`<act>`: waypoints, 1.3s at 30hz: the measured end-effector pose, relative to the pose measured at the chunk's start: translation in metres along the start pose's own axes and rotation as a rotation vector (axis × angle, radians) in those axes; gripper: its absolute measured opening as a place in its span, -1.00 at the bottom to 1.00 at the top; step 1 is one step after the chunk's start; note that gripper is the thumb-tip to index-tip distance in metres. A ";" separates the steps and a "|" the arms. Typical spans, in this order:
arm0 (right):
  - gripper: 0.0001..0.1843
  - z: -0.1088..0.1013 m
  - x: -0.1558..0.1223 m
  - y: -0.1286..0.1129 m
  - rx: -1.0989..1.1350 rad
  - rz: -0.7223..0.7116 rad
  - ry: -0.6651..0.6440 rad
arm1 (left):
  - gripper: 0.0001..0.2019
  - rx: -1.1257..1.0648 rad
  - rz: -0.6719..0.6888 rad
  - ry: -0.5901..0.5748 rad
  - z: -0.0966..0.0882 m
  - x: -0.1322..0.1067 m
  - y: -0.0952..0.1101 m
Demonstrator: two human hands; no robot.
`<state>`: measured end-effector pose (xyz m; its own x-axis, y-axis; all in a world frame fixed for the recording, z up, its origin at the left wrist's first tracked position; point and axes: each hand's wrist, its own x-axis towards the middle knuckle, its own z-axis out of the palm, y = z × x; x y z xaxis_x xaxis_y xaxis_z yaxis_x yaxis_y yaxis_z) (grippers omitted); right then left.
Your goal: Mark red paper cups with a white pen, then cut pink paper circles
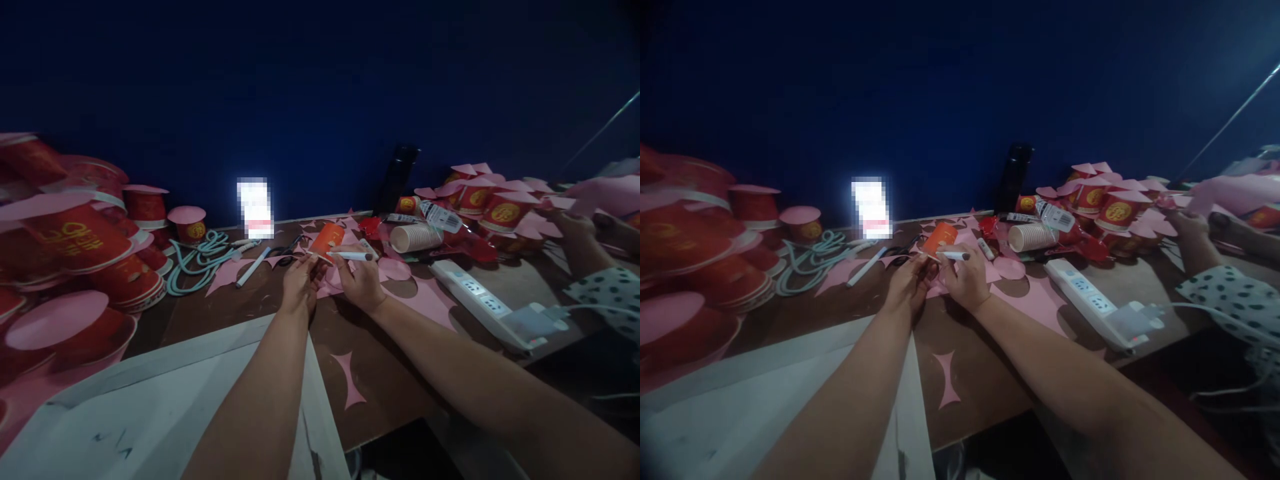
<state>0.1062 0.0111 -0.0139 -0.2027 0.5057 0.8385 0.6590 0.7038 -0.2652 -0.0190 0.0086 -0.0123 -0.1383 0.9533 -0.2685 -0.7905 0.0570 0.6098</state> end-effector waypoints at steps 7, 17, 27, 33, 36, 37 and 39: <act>-0.86 0.000 0.002 0.000 -0.001 0.009 0.017 | -0.88 -0.002 -0.005 0.000 0.001 -0.001 0.001; -0.88 0.000 0.002 -0.001 0.016 -0.013 0.007 | -0.89 -0.007 -0.012 0.020 0.001 -0.001 0.001; -0.86 -0.003 0.003 -0.003 0.046 0.013 0.080 | -0.94 -0.060 -0.036 -0.002 -0.002 0.003 0.000; -0.88 -0.001 0.001 -0.006 0.054 -0.016 0.013 | -0.95 -0.062 -0.032 -0.013 -0.002 0.004 0.000; -0.87 0.001 0.000 -0.004 0.036 0.004 -0.001 | -0.94 -0.057 -0.034 0.007 -0.002 0.003 0.001; -0.86 0.001 0.000 -0.004 0.028 0.010 -0.002 | -0.93 -0.055 -0.035 0.015 -0.002 0.003 0.001; -0.87 0.001 0.000 -0.003 0.019 0.011 -0.004 | -0.93 -0.057 -0.031 0.022 -0.001 0.003 0.001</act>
<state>0.1038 0.0097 -0.0138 -0.1980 0.5156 0.8336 0.6471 0.7076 -0.2839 -0.0209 0.0114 -0.0138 -0.1261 0.9444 -0.3036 -0.8272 0.0688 0.5576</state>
